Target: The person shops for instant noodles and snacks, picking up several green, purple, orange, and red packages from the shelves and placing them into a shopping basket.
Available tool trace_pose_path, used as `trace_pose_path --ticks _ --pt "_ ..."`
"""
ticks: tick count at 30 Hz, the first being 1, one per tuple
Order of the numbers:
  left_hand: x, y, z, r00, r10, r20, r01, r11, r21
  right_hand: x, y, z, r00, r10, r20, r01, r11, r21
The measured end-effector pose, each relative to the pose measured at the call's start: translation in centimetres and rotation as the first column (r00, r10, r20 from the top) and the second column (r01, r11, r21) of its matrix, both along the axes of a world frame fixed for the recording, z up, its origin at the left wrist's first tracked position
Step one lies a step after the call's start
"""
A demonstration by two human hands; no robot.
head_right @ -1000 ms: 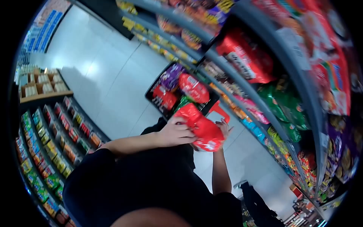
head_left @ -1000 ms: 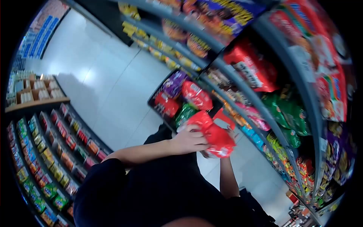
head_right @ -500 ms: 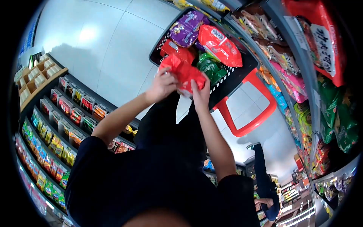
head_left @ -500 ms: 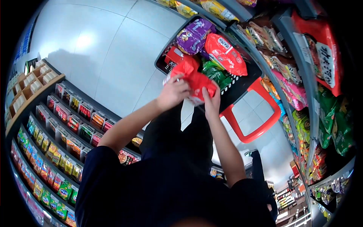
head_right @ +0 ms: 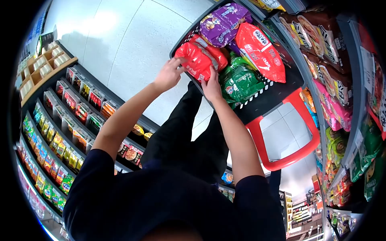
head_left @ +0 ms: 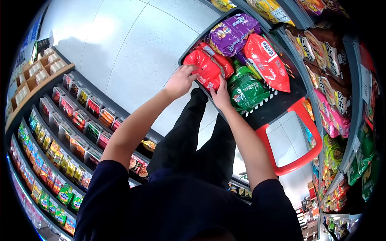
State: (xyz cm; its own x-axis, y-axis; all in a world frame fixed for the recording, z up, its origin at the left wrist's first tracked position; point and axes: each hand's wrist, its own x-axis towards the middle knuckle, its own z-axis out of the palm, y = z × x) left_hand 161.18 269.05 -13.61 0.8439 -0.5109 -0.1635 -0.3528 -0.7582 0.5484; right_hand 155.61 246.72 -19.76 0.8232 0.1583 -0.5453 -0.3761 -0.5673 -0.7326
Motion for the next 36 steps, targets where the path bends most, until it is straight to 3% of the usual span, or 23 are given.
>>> trace_pose_path --ticks 3,6,9,10,13,15,17,20,21,25,26,27,28,29,31,32,33,36 --pt "1.4 0.4 -1.1 0.997 0.039 0.067 -0.043 0.997 0.062 -0.2 -0.9 -0.1 0.999 0.041 0.007 -0.041 0.999 -0.028" --pt "0.7 0.8 -3.7 0.995 0.044 -0.087 -0.022 0.970 0.241 0.5 -2.0 1.0 0.997 0.067 -0.050 -0.070 0.996 -0.062" --pt "0.0 -0.3 -3.6 0.989 0.132 -0.070 -0.102 0.938 0.333 -0.9 -3.8 0.8 0.976 -0.080 -0.202 0.105 0.987 0.120" --pt "0.0 -0.2 -3.8 0.991 0.124 -0.043 -0.105 0.947 0.303 -0.8 -4.1 2.8 0.962 -0.124 -0.243 0.151 0.984 0.095" --pt "1.5 -0.2 -4.2 0.880 0.382 -0.283 -0.352 0.924 0.151 -1.5 -4.1 3.5 0.821 -0.375 -0.430 0.448 0.890 0.080" --pt "1.9 -1.4 -4.0 0.864 0.452 -0.221 -0.432 0.892 0.135 0.5 -2.1 4.0 0.769 -0.479 -0.424 0.549 0.834 0.053" --pt "1.8 -2.4 -3.9 0.840 0.517 -0.166 -0.502 0.856 0.124 0.6 -0.8 -1.4 0.876 -0.403 -0.266 0.431 0.900 0.056" --pt "1.4 -3.7 -4.9 0.761 0.638 -0.118 -0.618 0.768 0.167 5.8 1.2 3.0 0.911 -0.305 -0.279 0.229 0.934 -0.273" --pt "1.2 -4.1 -4.9 0.717 0.688 -0.115 -0.664 0.724 0.186 4.8 0.9 0.9 0.950 -0.289 -0.117 0.243 0.921 -0.306" --pt "0.7 -7.3 -1.4 0.478 0.830 -0.287 -0.817 0.540 0.203 7.3 -1.7 8.0 0.998 -0.068 -0.016 0.054 0.900 -0.432" --pt "-1.2 -8.7 -1.5 0.482 0.831 -0.279 -0.849 0.521 0.085 7.8 -2.9 8.2 0.992 -0.109 0.065 0.126 0.890 -0.437" --pt "-2.8 -10.3 -0.1 0.409 0.818 -0.404 -0.882 0.467 0.054 8.0 -4.6 7.4 0.933 -0.053 0.357 0.192 0.911 -0.366" --pt "-3.9 -11.9 0.8 0.250 0.597 -0.762 -0.966 0.201 -0.159 9.3 -5.8 7.6 0.908 0.011 0.418 0.143 0.932 -0.334" --pt "-5.8 -13.5 -0.2 0.227 0.507 -0.832 -0.964 0.239 -0.118 10.6 -6.8 7.6 0.875 0.068 0.479 0.092 0.949 -0.303" --pt "-9.6 -16.6 -3.5 0.164 0.412 -0.896 -0.955 0.295 -0.039 12.0 -8.4 5.1 0.886 0.246 0.394 -0.112 0.936 -0.333" --pt "-9.7 -17.6 -4.5 0.075 0.407 -0.910 -0.960 0.276 0.045 12.5 -9.4 3.5 0.919 0.381 0.105 -0.321 0.875 -0.363" --pt "-9.4 -18.1 -5.2 -0.015 0.398 -0.917 -0.958 0.258 0.128 12.3 -9.7 3.0 0.894 0.445 0.054 -0.390 0.832 -0.394" --pt "-6.3 -16.6 -7.4 0.051 0.451 -0.891 -0.851 0.487 0.198 12.1 -10.3 1.5 0.817 0.557 -0.148 -0.565 0.725 -0.393"
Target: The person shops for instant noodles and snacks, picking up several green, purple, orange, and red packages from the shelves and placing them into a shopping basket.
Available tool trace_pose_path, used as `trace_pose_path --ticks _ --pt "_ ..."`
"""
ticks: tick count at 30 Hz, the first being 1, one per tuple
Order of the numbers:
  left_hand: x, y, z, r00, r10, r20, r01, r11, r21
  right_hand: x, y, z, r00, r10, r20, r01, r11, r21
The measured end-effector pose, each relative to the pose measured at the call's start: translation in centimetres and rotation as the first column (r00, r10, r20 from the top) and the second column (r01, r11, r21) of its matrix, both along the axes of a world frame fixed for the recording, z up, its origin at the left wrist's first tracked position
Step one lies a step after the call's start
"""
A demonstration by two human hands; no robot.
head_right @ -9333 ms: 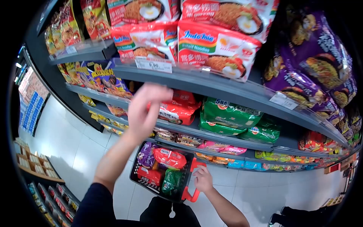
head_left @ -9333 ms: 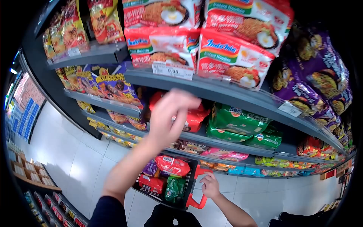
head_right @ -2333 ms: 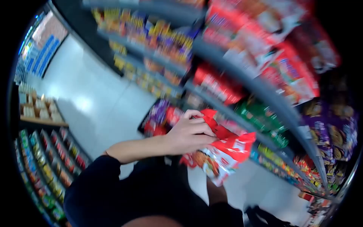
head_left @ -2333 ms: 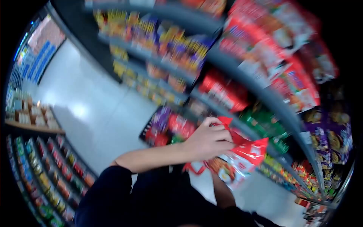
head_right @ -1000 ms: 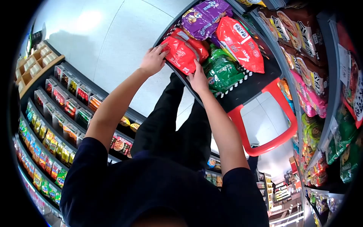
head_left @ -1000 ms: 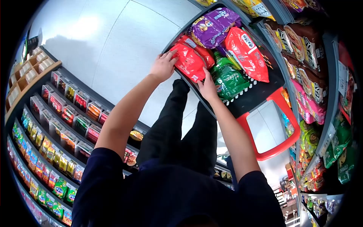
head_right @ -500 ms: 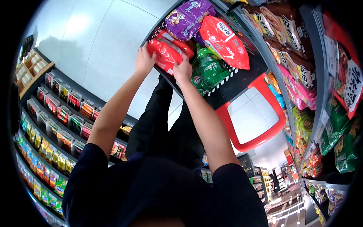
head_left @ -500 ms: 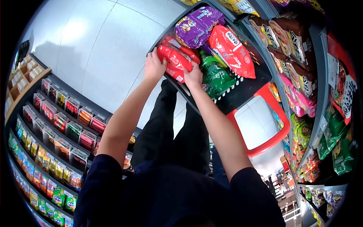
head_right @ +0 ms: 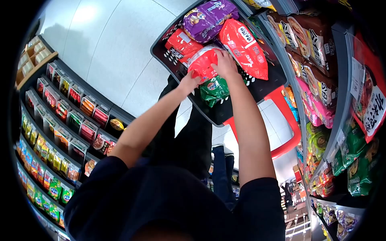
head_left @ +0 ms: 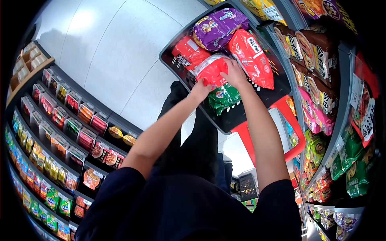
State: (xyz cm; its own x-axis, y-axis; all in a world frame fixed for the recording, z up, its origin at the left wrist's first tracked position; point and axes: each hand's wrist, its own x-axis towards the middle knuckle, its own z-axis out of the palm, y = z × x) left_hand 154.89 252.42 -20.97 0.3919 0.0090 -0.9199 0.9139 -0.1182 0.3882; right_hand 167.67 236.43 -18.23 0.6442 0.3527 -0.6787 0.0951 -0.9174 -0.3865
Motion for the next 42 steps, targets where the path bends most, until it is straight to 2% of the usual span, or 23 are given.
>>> trace_pose_path --ticks 3,6,7,8,10,12,15,18,20,22,24,25,26,29,31,33,34,35,36,37,38,41,42 --pt "2.5 1.7 -2.1 0.958 -0.275 -0.082 0.266 0.959 -0.103 -0.8 -0.3 -0.9 0.997 0.018 0.069 -0.017 1.000 -0.019" --pt "-0.8 1.7 -6.5 0.938 -0.322 0.133 0.325 0.946 -0.005 0.0 -0.6 0.5 0.990 0.138 0.015 -0.139 0.990 0.026" --pt "2.2 2.3 -0.2 0.795 -0.601 0.083 0.588 0.797 0.138 0.3 -1.0 1.4 0.982 0.187 -0.012 -0.185 0.981 0.065" --pt "1.2 1.7 -1.5 0.570 -0.805 0.164 0.788 0.592 0.169 0.6 -1.8 2.5 0.969 0.246 0.032 -0.248 0.961 0.124" --pt "0.8 0.7 -1.3 0.395 -0.905 0.158 0.886 0.421 0.195 1.8 -3.3 7.0 0.956 0.290 0.046 -0.293 0.931 0.216" --pt "1.6 -0.2 2.9 0.589 -0.808 0.002 0.798 0.582 0.155 3.0 -5.0 13.1 0.960 0.280 0.024 -0.276 0.926 0.257" --pt "1.6 -0.4 2.1 0.509 -0.859 0.060 0.838 0.510 0.193 3.0 -9.3 22.0 0.983 0.171 0.067 -0.181 0.962 0.204" --pt "2.3 0.5 3.4 0.421 -0.900 0.112 0.877 0.436 0.203 0.0 -15.5 29.1 0.973 0.214 0.083 -0.218 0.975 0.032" --pt "1.2 0.7 3.1 0.428 -0.898 0.100 0.860 0.439 0.258 -2.3 -18.2 30.7 0.949 0.264 0.175 -0.272 0.962 0.025" --pt "-0.7 1.4 4.7 0.354 -0.919 0.172 0.789 0.393 0.472 -3.9 -19.5 30.9 0.903 0.281 0.325 -0.323 0.943 0.081" --pt "-1.9 2.0 7.0 0.303 -0.929 0.215 0.727 0.371 0.578 -4.6 -19.8 30.1 0.946 0.005 0.324 -0.078 0.974 0.213" --pt "-2.3 2.2 7.2 0.319 -0.918 0.237 0.687 0.396 0.609 -4.7 -19.9 29.6 0.940 -0.133 0.315 0.043 0.960 0.278" --pt "-2.8 2.1 7.4 0.338 -0.905 0.259 0.643 0.423 0.638 -4.7 -20.0 29.2 0.924 -0.072 0.377 -0.043 0.957 0.288" --pt "-2.6 1.2 10.0 0.455 -0.854 0.252 0.548 0.491 0.677 -4.3 -19.8 28.8 0.912 -0.051 0.408 -0.066 0.961 0.269" --pt "-0.4 -0.9 13.7 0.316 -0.937 0.151 0.726 0.341 0.598 -3.6 -18.7 29.1 0.916 -0.016 0.400 -0.087 0.968 0.237" --pt "-1.1 -5.5 17.7 0.404 -0.631 0.663 0.366 0.775 0.515 -3.0 -17.8 29.1 0.914 0.006 0.406 -0.101 0.972 0.213" --pt "-0.7 -7.7 20.8 0.292 -0.687 0.665 0.489 0.705 0.514 -2.6 -17.1 29.1 0.905 0.019 0.424 -0.118 0.971 0.207" --pt "-1.4 -10.1 23.2 0.228 -0.436 0.871 0.389 0.861 0.329 -2.1 -16.7 29.0 0.899 0.040 0.435 -0.139 0.970 0.198" --pt "-0.7 -11.5 27.4 0.432 -0.246 0.868 0.439 0.898 0.035 -1.7 -16.3 28.9 0.898 0.040 0.438 -0.138 0.971 0.195" --pt "-1.3 -12.9 29.8 0.434 -0.248 0.866 0.491 0.871 0.004 -1.4 -15.8 29.0 0.897 0.039 0.440 -0.135 0.972 0.190" --pt "-1.6 -13.4 31.7 0.623 -0.170 0.763 0.455 0.873 -0.178 -1.0 -15.3 29.1 0.895 0.036 0.444 -0.136 0.971 0.195" --pt "-1.6 -13.9 30.6 0.662 -0.233 0.712 0.420 0.903 -0.095 0.4 -13.5 29.1 0.888 0.031 0.458 -0.139 0.969 0.203" --pt "-0.6 -13.7 29.8 0.706 -0.406 0.580 0.522 0.852 -0.039 0.8 -13.0 29.1 0.887 0.030 0.461 -0.137 0.970 0.201"
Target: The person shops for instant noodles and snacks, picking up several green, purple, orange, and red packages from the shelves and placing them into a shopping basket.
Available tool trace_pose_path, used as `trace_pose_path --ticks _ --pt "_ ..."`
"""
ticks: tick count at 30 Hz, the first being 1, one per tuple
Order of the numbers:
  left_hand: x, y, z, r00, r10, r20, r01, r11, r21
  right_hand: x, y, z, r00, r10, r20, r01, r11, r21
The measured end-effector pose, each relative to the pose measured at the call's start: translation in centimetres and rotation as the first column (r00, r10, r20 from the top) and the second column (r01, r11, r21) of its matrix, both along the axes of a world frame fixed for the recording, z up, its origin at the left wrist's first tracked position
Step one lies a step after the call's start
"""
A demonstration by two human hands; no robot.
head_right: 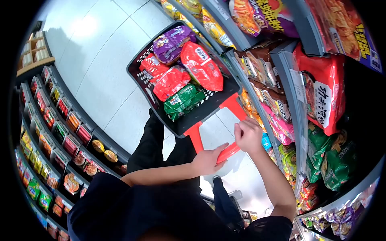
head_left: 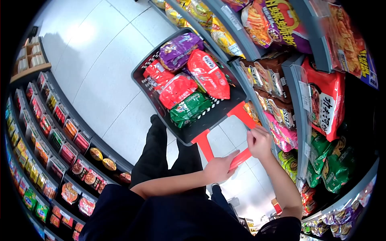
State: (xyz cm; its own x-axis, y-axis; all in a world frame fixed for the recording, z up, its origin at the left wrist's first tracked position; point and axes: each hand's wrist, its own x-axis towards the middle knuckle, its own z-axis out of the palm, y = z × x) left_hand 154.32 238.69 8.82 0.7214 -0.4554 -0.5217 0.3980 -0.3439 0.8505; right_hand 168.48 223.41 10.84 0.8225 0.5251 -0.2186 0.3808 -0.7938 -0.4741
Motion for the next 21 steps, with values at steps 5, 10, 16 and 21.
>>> trace_pose_path --ticks 5,10,16,21 --pt "1.3 1.9 -0.8 0.976 0.112 0.189 -0.110 0.994 -0.026 1.7 2.2 -0.5 1.000 -0.017 0.020 0.017 1.000 -0.018" --pt "3.0 4.7 -1.0 0.991 0.015 0.131 -0.012 1.000 -0.027 2.3 4.1 -0.6 0.999 -0.023 0.023 0.024 0.999 -0.043" --pt "3.6 7.0 -1.7 0.991 -0.028 0.133 0.042 0.994 -0.098 4.7 6.0 -0.7 0.820 -0.339 -0.462 0.237 0.935 -0.265" --pt "5.1 8.7 -1.5 0.993 -0.108 0.046 0.113 0.986 -0.126 10.0 7.3 -6.3 0.726 -0.494 -0.478 0.672 0.658 0.341"
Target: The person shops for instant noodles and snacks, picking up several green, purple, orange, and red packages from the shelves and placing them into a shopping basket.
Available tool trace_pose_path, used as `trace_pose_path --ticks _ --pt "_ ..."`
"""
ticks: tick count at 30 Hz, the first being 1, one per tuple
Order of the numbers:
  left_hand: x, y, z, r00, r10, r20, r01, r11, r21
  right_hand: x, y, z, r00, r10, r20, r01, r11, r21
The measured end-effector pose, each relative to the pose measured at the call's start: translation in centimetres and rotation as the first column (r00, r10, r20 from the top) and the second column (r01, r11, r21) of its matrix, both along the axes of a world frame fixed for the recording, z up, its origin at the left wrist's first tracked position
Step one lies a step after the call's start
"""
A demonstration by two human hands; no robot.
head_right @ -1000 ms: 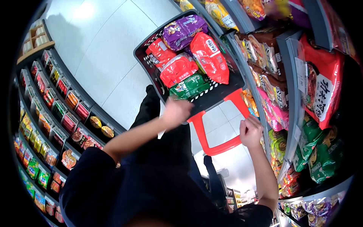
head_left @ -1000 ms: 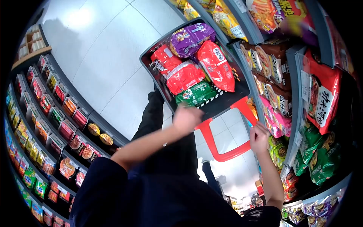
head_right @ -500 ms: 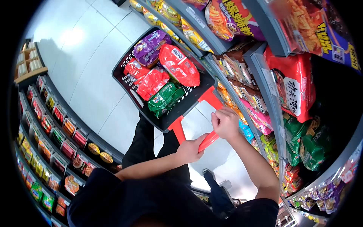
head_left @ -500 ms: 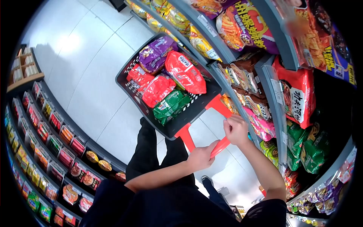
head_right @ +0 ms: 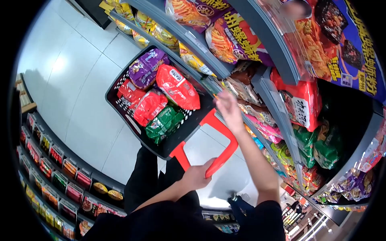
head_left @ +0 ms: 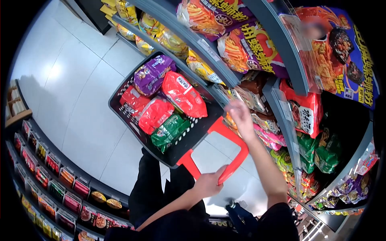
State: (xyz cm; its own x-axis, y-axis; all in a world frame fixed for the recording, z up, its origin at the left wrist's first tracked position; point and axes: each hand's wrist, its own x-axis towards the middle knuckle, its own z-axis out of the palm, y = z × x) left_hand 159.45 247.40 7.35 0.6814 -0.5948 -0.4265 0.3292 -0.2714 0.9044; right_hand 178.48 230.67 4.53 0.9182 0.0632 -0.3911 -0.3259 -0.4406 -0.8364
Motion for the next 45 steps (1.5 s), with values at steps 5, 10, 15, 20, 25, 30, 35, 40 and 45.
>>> trace_pose_path --ticks 5,10,15,20,25,30,35,40,45 --pt "0.5 0.4 0.2 0.999 -0.046 -0.004 0.047 0.997 0.059 8.0 3.3 -1.2 0.806 -0.456 0.377 0.438 0.888 0.138" --pt "-0.1 -0.6 -0.4 0.998 0.021 0.063 -0.026 0.997 0.074 13.8 3.7 -2.5 0.691 -0.507 0.515 0.457 0.859 0.232" --pt "0.1 -0.8 0.0 0.996 0.033 0.077 -0.039 0.997 0.073 11.9 3.8 -2.1 0.782 -0.380 0.494 0.441 0.897 -0.008" --pt "-1.3 -1.8 -1.1 0.995 0.055 0.083 -0.060 0.996 0.060 6.8 3.0 -0.1 0.665 -0.138 0.734 0.416 0.884 -0.211" --pt "-0.6 -2.1 -0.9 0.998 -0.066 0.017 0.065 0.997 0.040 2.0 4.5 0.8 0.817 -0.260 0.514 0.301 0.953 0.002" --pt "4.7 4.6 -6.6 0.864 -0.087 0.496 0.223 0.949 -0.223 -1.1 6.3 1.0 0.949 -0.286 0.133 0.309 0.930 -0.198" --pt "16.0 26.3 -19.2 0.680 -0.255 0.687 -0.159 0.864 0.478 -6.8 16.0 0.3 0.840 -0.527 0.133 0.543 0.824 -0.163" --pt "23.3 39.4 -29.6 0.924 -0.098 0.368 -0.196 0.707 0.680 -11.3 28.2 -6.7 0.326 -0.871 -0.368 0.945 0.289 0.153" --pt "23.0 36.0 -33.6 0.991 0.114 0.069 -0.132 0.768 0.626 -13.2 37.9 -19.5 0.278 -0.908 -0.312 0.942 0.193 0.275"
